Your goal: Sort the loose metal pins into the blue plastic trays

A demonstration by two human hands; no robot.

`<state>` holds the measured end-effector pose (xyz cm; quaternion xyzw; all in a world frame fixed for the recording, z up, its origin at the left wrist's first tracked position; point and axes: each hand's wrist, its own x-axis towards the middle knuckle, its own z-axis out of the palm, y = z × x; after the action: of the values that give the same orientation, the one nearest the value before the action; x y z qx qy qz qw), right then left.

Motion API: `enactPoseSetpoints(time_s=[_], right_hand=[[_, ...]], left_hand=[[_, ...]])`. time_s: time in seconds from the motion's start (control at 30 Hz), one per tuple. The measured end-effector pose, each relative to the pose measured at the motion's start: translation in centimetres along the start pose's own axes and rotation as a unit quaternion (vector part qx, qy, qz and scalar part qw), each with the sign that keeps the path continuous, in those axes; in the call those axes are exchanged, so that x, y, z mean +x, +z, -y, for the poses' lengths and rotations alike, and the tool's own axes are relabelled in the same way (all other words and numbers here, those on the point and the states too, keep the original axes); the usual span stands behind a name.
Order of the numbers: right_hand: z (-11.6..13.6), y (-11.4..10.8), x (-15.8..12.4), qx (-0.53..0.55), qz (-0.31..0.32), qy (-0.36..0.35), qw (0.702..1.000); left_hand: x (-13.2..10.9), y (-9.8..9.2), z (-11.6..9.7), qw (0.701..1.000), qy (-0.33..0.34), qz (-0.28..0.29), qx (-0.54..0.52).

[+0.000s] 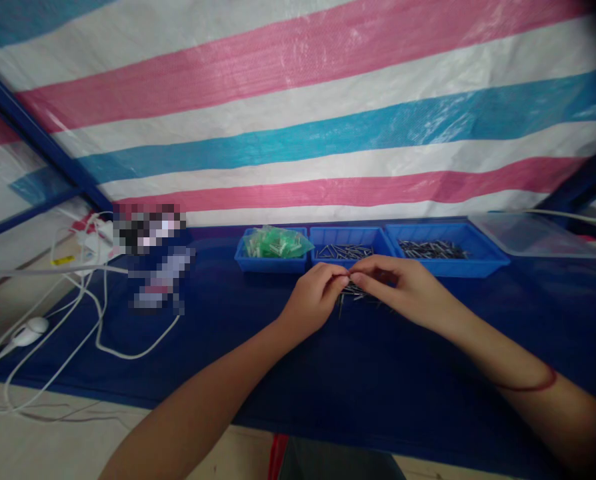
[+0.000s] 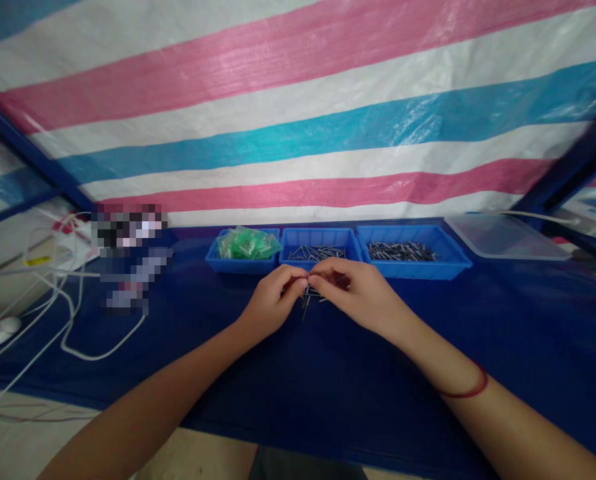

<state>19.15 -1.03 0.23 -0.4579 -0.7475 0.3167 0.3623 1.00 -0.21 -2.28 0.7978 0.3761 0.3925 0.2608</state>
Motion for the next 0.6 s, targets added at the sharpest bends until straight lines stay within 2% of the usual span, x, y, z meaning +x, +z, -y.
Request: enactPoseSetpoints(time_s=[0.2, 0.4, 0.6], right_hand=[[0.29, 0.69, -0.01, 0.12, -0.036, 0.034, 0.992], [0.88, 0.9, -0.02, 0.138, -0.015, 0.044, 0.989], [0.35, 0.98, -0.09, 0.131, -0.037, 0.053, 0.989]], left_hand=[[-0.34, 0.58, 0.14, 0.991, -0.073, -0.021, -0.112], [-0.19, 0.38, 0.19, 0.997, -0.039, 0.039, -0.045], [-0.29, 0.51, -0.21, 0.998, -0.042, 0.032, -0.04]])
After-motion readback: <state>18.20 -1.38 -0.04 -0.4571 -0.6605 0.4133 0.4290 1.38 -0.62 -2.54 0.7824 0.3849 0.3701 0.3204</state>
